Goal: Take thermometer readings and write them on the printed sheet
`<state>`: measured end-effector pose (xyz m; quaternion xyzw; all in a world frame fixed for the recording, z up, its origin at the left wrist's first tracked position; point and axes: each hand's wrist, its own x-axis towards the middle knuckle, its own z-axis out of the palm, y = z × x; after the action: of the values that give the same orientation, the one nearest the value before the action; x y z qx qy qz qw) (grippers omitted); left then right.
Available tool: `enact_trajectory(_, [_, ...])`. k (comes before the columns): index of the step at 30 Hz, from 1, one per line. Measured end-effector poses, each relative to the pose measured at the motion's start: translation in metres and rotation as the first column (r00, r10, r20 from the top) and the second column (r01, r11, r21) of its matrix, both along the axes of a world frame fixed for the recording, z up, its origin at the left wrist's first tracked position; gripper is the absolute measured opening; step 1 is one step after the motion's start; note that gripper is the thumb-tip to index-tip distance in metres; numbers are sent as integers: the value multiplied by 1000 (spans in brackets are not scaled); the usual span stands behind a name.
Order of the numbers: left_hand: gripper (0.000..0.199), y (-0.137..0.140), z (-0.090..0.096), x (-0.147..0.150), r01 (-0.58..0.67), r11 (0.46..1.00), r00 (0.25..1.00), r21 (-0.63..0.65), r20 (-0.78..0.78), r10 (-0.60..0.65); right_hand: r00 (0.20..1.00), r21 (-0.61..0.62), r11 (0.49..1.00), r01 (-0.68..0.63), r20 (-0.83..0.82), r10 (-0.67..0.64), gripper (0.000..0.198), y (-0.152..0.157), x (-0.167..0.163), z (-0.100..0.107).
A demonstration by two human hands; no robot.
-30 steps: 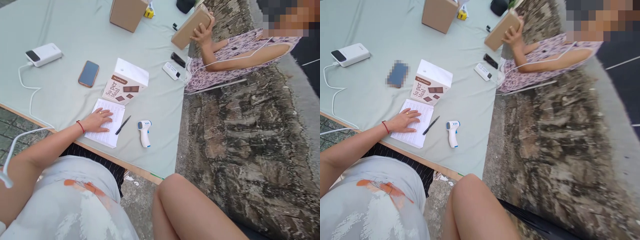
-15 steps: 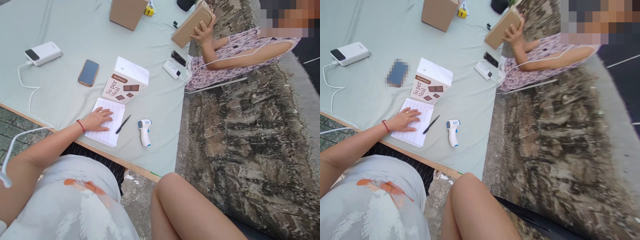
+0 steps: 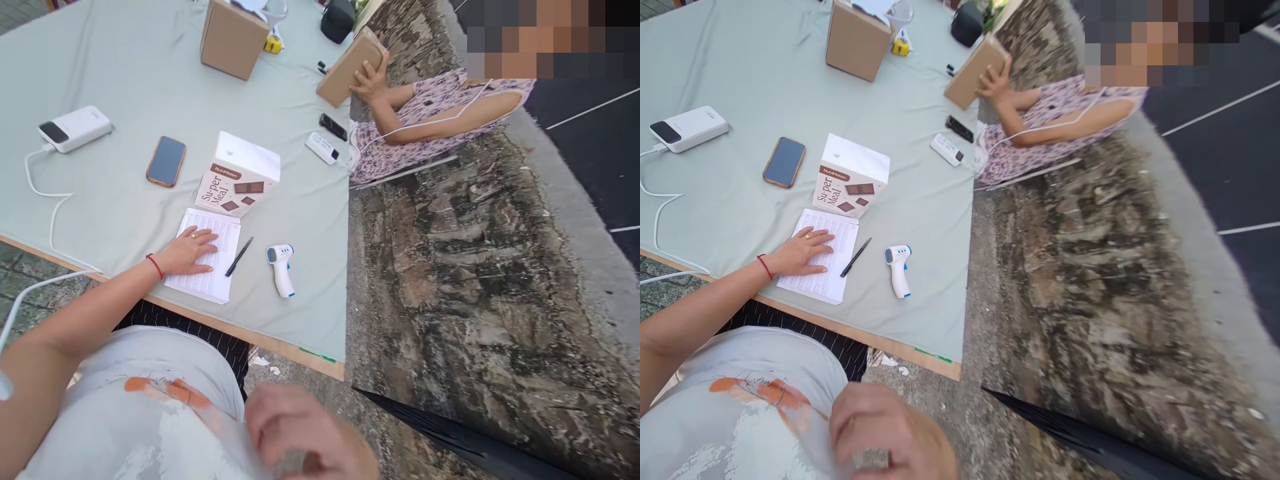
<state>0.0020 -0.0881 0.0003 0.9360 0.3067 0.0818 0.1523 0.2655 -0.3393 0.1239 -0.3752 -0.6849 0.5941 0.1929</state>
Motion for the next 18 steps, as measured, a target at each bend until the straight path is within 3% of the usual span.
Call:
enact_trajectory(2, [46,0,1,-1,0,1000,1000,11,-14,0,988,-23,999,42,151,-38,22,4,-10,-47])
enact_trajectory(4, [46,1,2,-2,-2,1000,1000,20,-26,3,903,0,972,235,370,-218,25,-6,-19,-93])
enact_trajectory(6, [46,3,1,-3,0,1000,999,29,-32,1,857,30,926,376,369,-360,26,-20,-27,-131])
enact_trajectory(8, [46,5,-1,-4,-2,999,999,40,-32,3,838,44,895,444,334,-432,26,-27,-32,-156])
enact_trajectory(10, [46,6,-3,-6,-9,999,1000,51,-25,10,826,36,885,464,345,-446,26,-23,-34,-168])
enact_trajectory(13, [47,7,-6,-8,-18,998,1000,54,-9,18,845,-63,894,444,360,-395,26,-3,-38,-169])
enact_trajectory(18, [45,8,-9,-10,-29,1000,1000,0,8,29,931,-224,904,364,72,-357,35,31,-55,-147])
